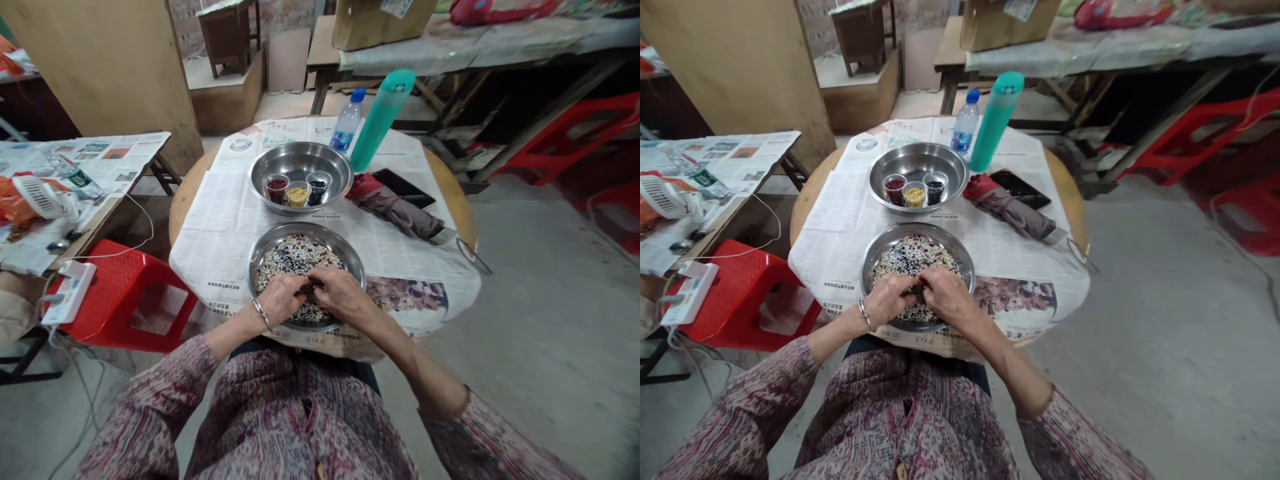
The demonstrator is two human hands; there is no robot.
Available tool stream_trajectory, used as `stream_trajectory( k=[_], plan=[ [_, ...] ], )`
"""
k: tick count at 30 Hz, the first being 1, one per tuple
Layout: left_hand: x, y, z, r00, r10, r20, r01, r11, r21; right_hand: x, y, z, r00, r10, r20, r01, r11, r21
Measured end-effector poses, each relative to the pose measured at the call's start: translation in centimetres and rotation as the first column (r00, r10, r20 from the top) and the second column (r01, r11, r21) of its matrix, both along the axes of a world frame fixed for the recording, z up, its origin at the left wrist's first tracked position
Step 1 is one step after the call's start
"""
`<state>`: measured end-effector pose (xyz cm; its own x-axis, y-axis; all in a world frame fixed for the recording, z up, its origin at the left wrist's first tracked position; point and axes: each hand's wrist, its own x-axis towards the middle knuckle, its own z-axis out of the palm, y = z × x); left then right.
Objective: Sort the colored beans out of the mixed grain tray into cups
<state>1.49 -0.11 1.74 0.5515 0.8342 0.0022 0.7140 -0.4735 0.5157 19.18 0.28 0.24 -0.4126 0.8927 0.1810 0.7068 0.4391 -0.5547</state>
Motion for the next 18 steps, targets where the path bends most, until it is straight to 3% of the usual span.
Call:
stream_trajectory(
  k=[4, 9, 12, 15, 18],
  plan=[
    [-1.6, -1.6, 0.3, 0.99, -0.123, 0.072, 0.119, 0.991, 0.056, 1.0, -1.5, -0.4, 0.993, -0.103, -0.051, 0.109, 0.985, 0.136],
    [-3.2, -0.7, 0.7, 1.0, -0.03, 0.008, 0.029, 0.997, 0.078, 0.8, -1.8, -0.8, 0.979, -0.156, -0.131, 0.171, 0.978, 0.12],
    [-3.0, -0.5, 0.8, 0.998, -0.051, -0.035, 0.054, 0.996, 0.07, 0.4, -1.8, -0.8, 0.976, -0.167, -0.142, 0.189, 0.969, 0.16],
    [-2.1, -0.7, 1.2, 0.961, -0.256, -0.101, 0.263, 0.963, 0.059, 0.5, -2.0, -0.7, 0.968, -0.234, -0.091, 0.249, 0.935, 0.252],
    [-1.0, -0.5, 1.3, 0.856, -0.474, -0.205, 0.492, 0.869, 0.047, 0.7, -2.4, -1.0, 0.958, -0.257, -0.124, 0.283, 0.911, 0.299]
  ],
)
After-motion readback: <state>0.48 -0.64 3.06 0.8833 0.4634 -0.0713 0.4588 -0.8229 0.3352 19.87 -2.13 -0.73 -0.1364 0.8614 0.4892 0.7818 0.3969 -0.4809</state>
